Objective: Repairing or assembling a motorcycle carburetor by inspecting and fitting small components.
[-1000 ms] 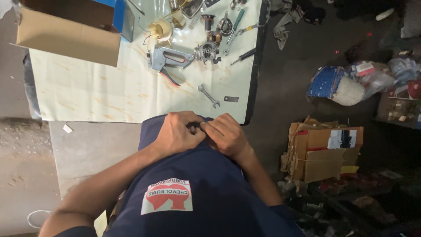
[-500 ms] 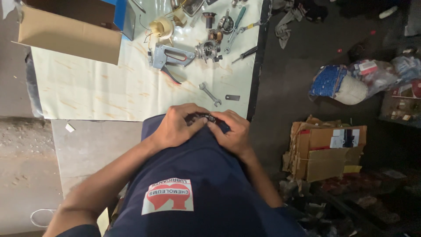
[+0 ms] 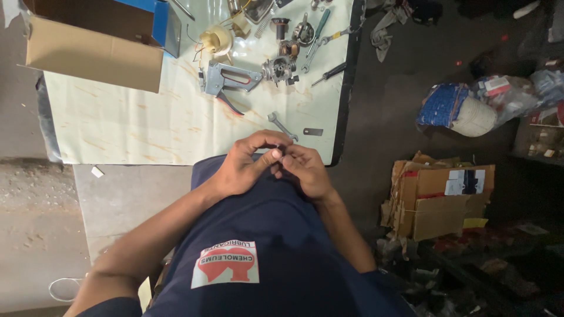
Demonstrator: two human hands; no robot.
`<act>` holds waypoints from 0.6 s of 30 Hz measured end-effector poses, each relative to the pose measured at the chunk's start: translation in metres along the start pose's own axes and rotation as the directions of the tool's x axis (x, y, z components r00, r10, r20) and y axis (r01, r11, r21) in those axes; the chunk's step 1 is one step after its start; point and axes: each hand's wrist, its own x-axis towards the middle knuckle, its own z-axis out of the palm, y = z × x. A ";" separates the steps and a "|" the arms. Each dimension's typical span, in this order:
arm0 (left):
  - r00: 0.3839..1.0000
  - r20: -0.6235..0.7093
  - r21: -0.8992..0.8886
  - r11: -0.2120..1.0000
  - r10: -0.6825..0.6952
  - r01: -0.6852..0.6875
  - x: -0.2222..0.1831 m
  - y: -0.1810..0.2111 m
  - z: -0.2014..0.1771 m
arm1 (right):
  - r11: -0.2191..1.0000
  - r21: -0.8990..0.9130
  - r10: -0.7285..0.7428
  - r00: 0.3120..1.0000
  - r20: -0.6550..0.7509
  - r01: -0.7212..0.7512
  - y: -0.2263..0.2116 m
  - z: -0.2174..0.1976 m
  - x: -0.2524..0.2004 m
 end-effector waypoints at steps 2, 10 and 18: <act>0.998 0.004 0.072 0.996 0.058 -0.058 0.003 0.013 -0.001 | 0.994 0.113 0.006 1.000 -0.028 -0.002 0.004 -0.001 0.002; 0.970 -0.060 0.458 0.870 0.238 -0.185 0.012 0.004 -0.015 | 0.993 0.080 0.093 0.995 -0.024 -0.091 -0.008 -0.008 0.024; 0.934 -0.351 0.227 0.963 -0.062 0.148 0.042 0.012 -0.044 | 0.937 -0.262 0.050 0.831 -0.554 -0.231 -0.033 -0.110 0.202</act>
